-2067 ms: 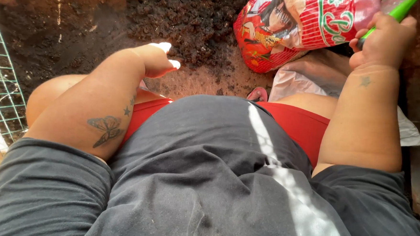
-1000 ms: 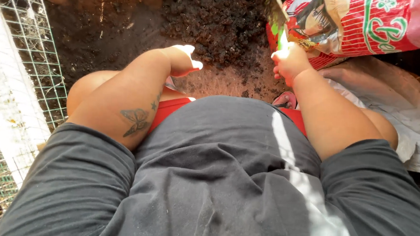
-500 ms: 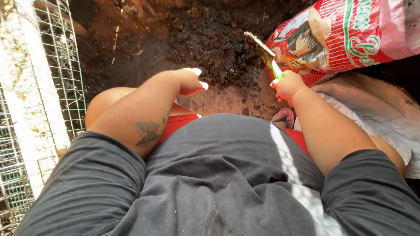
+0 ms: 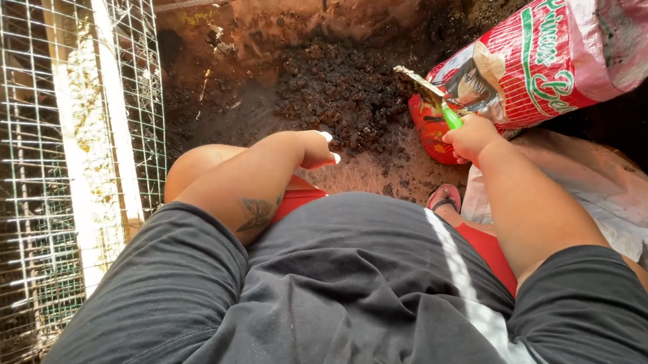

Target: Mixing and turning over soil on the ground using a small hand trowel inside a chicken coop.

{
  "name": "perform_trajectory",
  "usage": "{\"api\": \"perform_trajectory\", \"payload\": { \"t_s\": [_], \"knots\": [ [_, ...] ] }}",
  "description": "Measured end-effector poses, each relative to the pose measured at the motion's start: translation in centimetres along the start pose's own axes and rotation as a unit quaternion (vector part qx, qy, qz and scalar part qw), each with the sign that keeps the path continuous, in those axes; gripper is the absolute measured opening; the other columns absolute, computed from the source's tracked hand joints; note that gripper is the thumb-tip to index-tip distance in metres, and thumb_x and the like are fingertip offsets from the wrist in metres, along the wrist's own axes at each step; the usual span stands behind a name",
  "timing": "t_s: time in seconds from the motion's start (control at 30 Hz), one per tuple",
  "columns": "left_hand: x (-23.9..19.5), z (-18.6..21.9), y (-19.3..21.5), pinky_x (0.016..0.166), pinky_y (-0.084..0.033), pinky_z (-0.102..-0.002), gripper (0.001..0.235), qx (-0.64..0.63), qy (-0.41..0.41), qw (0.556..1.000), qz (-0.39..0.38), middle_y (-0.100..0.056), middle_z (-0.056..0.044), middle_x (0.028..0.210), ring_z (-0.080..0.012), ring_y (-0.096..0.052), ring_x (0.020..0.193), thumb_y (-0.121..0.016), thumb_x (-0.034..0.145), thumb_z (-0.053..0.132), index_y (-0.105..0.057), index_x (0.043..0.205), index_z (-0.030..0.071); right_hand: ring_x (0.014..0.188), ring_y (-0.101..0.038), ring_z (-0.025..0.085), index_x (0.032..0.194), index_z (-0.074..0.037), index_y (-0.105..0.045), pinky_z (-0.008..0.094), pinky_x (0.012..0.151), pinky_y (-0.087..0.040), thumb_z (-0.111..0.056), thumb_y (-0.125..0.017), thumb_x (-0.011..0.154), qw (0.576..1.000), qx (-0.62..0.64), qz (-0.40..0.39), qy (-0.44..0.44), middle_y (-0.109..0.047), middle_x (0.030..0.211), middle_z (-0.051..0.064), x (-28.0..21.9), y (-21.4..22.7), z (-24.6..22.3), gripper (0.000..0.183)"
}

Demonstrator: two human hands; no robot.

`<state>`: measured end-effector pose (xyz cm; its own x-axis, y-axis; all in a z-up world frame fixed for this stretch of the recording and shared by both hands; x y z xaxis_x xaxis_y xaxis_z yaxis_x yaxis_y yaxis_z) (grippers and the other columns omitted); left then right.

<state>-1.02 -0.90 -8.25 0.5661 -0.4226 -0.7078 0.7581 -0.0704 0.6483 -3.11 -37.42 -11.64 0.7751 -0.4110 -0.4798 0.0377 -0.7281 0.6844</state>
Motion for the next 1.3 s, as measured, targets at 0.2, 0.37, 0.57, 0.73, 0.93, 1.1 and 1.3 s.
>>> {"api": "perform_trajectory", "payload": {
  "t_s": [0.2,0.37,0.57,0.73,0.93,1.1,1.3],
  "knots": [
    [-1.3,0.6,0.4,0.112,-0.048,-0.044,0.075,0.023,-0.005,1.000,0.012,-0.069,-0.019,0.132,-0.0319,-0.062,0.131,-0.054,0.090,0.059,-0.066,0.134,0.000,0.047,-0.066,0.030,0.123,0.009,-0.064,0.041,0.038,-0.060,-0.004,-0.071,0.081,1.000,0.010,0.021,0.017,-0.063,0.077,0.024,-1.6,2.1,-0.8,0.045],
    [-5.2,1.8,1.6,0.113,-0.047,-0.045,0.078,0.020,0.001,1.000,-0.003,-0.069,-0.021,0.133,-0.0329,-0.062,0.131,-0.047,0.093,0.059,-0.063,0.135,-0.005,0.048,-0.066,0.029,0.126,0.010,-0.061,0.041,0.039,-0.059,-0.006,-0.070,0.082,0.999,0.034,0.031,0.017,-0.062,0.081,0.025,-0.3,1.9,0.0,0.048],
    [-0.6,-0.3,-0.1,0.111,-0.048,-0.043,0.073,0.026,0.001,1.000,0.012,-0.071,-0.018,0.128,-0.0316,-0.064,0.129,-0.051,0.092,0.058,-0.068,0.131,-0.001,0.052,-0.067,0.029,0.130,0.008,-0.060,0.042,0.042,-0.060,-0.009,-0.072,0.084,0.999,0.048,0.004,0.013,-0.060,0.081,0.022,-0.2,0.3,-0.5,0.050],
    [-0.4,-0.2,0.0,0.111,-0.049,-0.042,0.074,0.056,-0.001,0.998,0.005,-0.071,-0.018,0.128,-0.0310,-0.064,0.129,-0.050,0.092,0.060,-0.068,0.132,0.000,0.050,-0.066,0.028,0.127,0.007,-0.061,0.041,0.041,-0.060,-0.009,-0.072,0.085,0.999,0.050,-0.011,0.012,-0.061,0.080,0.020,-0.5,-0.8,-1.3,0.046],
    [0.8,-0.5,-0.2,0.110,-0.049,-0.043,0.075,0.054,-0.007,0.998,0.007,-0.071,-0.017,0.128,-0.0306,-0.065,0.127,-0.052,0.091,0.061,-0.065,0.135,0.002,0.049,-0.066,0.027,0.127,0.005,-0.063,0.042,0.041,-0.060,-0.008,-0.072,0.083,0.998,0.057,-0.020,0.020,-0.061,0.081,0.019,0.5,-1.3,-1.3,0.046],
    [0.0,0.1,0.2,0.111,-0.048,-0.043,0.077,0.052,-0.008,0.999,-0.007,-0.069,-0.019,0.132,-0.0320,-0.063,0.130,-0.050,0.092,0.059,-0.061,0.139,-0.002,0.051,-0.067,0.025,0.130,0.004,-0.061,0.040,0.045,-0.061,-0.008,-0.072,0.086,0.996,0.072,-0.044,0.001,-0.060,0.086,0.019,-0.1,-1.2,-1.2,0.048],
    [-1.7,1.5,1.8,0.111,-0.048,-0.043,0.068,0.147,-0.047,0.988,-0.022,-0.068,-0.021,0.133,-0.0335,-0.065,0.127,-0.042,0.096,0.043,-0.056,0.143,-0.003,0.053,-0.064,0.021,0.119,0.000,-0.059,0.042,0.046,-0.062,-0.013,-0.065,0.089,0.979,0.190,-0.065,-0.023,-0.056,0.074,0.012,1.0,-1.4,0.9,0.033]
  ]
}}
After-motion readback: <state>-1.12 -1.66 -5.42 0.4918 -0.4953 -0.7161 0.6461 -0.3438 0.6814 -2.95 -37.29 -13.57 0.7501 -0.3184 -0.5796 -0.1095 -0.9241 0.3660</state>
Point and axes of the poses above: each hand's wrist, its own x-axis towards the middle knuckle, its own y-axis out of the back of the hand, z = x × y, the point moved 5 cm from there along x, towards the middle knuckle
